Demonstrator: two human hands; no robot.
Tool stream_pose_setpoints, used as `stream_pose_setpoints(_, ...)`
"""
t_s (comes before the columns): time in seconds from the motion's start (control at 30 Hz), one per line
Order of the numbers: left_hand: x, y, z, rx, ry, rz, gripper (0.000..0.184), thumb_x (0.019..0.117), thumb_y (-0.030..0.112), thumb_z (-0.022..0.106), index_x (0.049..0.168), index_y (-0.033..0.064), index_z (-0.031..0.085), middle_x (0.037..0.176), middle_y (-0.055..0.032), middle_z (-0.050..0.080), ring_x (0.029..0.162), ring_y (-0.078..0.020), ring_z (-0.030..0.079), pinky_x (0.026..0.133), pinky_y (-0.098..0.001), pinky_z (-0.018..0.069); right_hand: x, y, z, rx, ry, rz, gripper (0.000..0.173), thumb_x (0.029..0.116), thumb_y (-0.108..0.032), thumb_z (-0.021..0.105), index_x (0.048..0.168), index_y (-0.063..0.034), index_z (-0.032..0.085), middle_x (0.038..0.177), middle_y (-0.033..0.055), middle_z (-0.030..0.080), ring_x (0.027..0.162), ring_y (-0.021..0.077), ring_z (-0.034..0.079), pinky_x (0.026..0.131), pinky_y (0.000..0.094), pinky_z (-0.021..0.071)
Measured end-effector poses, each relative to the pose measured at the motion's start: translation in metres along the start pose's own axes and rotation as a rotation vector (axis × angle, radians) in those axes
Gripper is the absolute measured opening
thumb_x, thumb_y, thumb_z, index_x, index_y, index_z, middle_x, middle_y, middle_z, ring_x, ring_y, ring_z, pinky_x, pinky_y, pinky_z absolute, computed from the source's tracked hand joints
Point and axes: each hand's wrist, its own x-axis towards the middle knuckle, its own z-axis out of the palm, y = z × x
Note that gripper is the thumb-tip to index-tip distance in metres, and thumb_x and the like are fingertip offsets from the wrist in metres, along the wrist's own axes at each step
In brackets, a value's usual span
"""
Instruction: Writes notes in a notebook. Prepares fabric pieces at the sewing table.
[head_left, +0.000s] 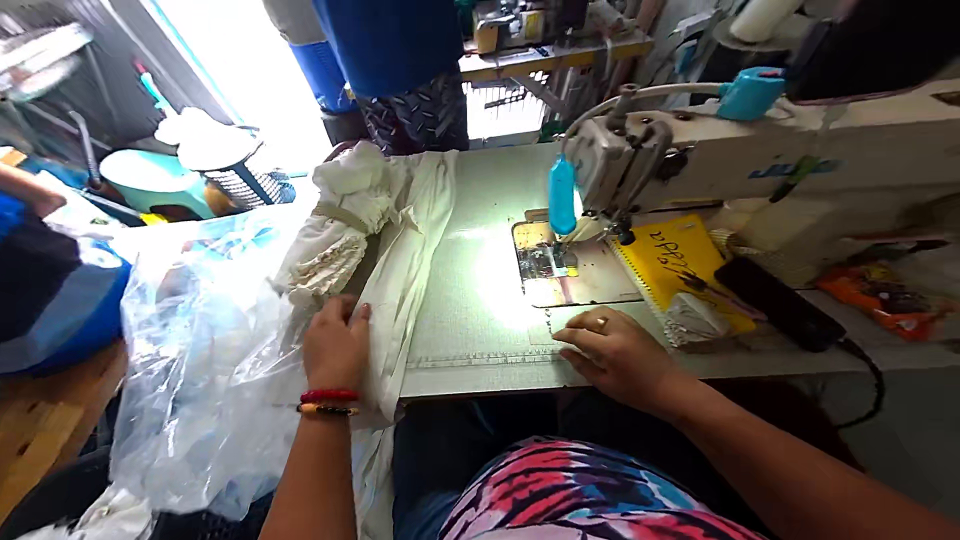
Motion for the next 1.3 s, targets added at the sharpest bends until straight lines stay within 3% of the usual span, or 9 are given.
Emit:
stream_pose_setpoints(0.13,0.01,0.006,-0.01,-0.2,0.086,0.084,0.037,0.1085,0.021,0.047,0.121,-0.0117,0.059,0.113,-0.0297,0.065,0.108,-0.0383,0.064,0.097,-0.0572,0.0474,-0.008,0.011,-0.016,0.058,0.077,0.119,0.025,0.0994,-0.024,0.06,0.108,-0.0088,0.077,0.106,0.0133,0.073,0.106,0.0324,0.068,0.092,0.0489,0.0554)
stream_pose_setpoints(0.23,-0.011,0.038,-0.047,-0.714,0.198,0.235,0.02,0.1093,0.023,0.044,0.116,0.0082,0.056,0.097,0.0052,0.064,0.087,0.0004,0.064,0.079,-0.0212,0.0559,-0.005,0.005,-0.027,0.404,0.073,0.213,0.029,0.1019,-0.025,0.056,0.106,-0.0056,0.076,0.102,0.0096,0.073,0.097,0.0161,0.068,0.09,0.0337,0.0553)
stream_pose_setpoints(0.33,-0.074,0.093,-0.079,-0.996,-0.206,0.57,0.015,0.1054,0.028,0.055,0.112,0.0296,0.069,0.099,0.0195,0.071,0.088,0.0081,0.066,0.077,-0.0126,0.0561,0.026,-0.028,-0.036,1.148,-0.128,0.416,0.043,0.1076,-0.029,0.044,0.127,0.0046,0.062,0.111,0.008,0.072,0.102,0.0127,0.07,0.094,0.0321,0.0573)
stream_pose_setpoints(0.47,-0.15,0.133,-0.008,-0.788,-1.013,0.971,0.017,0.1026,0.011,0.057,0.099,-0.0026,0.067,0.089,-0.0108,0.068,0.084,-0.0116,0.066,0.079,-0.0257,0.0539,0.058,-0.072,-0.029,1.778,-0.4,0.563,0.046,0.1116,-0.029,0.027,0.152,-0.0093,0.036,0.114,0.0095,0.072,0.093,0.0194,0.073,0.081,0.036,0.0618)
stream_pose_setpoints(0.57,-0.142,0.093,0.04,-0.883,-1.248,0.567,0.025,0.1032,0.021,0.056,0.106,0.0014,0.07,0.097,-0.0021,0.071,0.088,-0.0046,0.066,0.083,-0.0231,0.055,0.048,-0.082,-0.04,1.882,-0.221,0.487,0.035,0.1071,-0.014,0.028,0.134,-0.008,0.05,0.073,-0.0047,0.058,0.051,0.0006,0.052,0.047,0.0152,0.0457)
stream_pose_setpoints(0.73,-0.093,0.106,0.042,-1.552,-1.031,0.041,0.099,0.0804,0.082,0.056,0.144,0.007,0.053,0.133,-0.0122,0.068,0.121,-0.0278,0.067,0.103,-0.0439,0.0541,-0.023,-0.097,-0.052,0.797,-0.33,-0.118,0.017,0.0979,-0.015,0.062,0.09,-0.0005,0.068,0.074,0.0096,0.065,0.068,0.0209,0.066,0.062,0.0419,0.0553)
stream_pose_setpoints(0.87,-0.03,0.155,0.007,-1.597,-0.486,0.175,0.04,0.1099,0.029,0.033,0.135,0.009,0.057,0.088,0.0054,0.067,0.071,-0.0031,0.062,0.07,-0.0203,0.0552,-0.086,-0.039,-0.033,0.405,-0.548,0.037,0.016,0.0987,-0.02,0.066,0.098,-0.0049,0.072,0.086,0.0165,0.072,0.082,0.0367,0.072,0.072,0.0631,0.0553)
stream_pose_setpoints(1.07,0.024,0.135,-0.06,-1.503,-0.183,0.07,0.031,0.1115,0.021,0.036,0.132,0.0125,0.057,0.107,0.0016,0.071,0.098,-0.0095,0.071,0.093,-0.0288,0.0579,-0.192,0.041,-0.006,-0.247,-0.793,0.686,0.026,0.1003,-0.007,0.058,0.123,-0.0073,0.07,0.118,0.0244,0.069,0.104,0.0487,0.068,0.082,0.0674,0.054)
stream_pose_setpoints(1.3,-0.031,0.116,-0.056,-1.32,-0.093,0.19,0.022,0.1075,0.013,0.046,0.125,0.01,0.06,0.115,-0.0037,0.073,0.102,-0.0161,0.072,0.092,-0.0356,0.06,-0.123,0.018,0.026,0.009,-0.548,0.557,0.043,0.0972,-0.009,0.063,0.139,-0.0002,0.06,0.134,0.0322,0.06,0.127,0.0518,0.056,0.105,0.0714,0.0414)
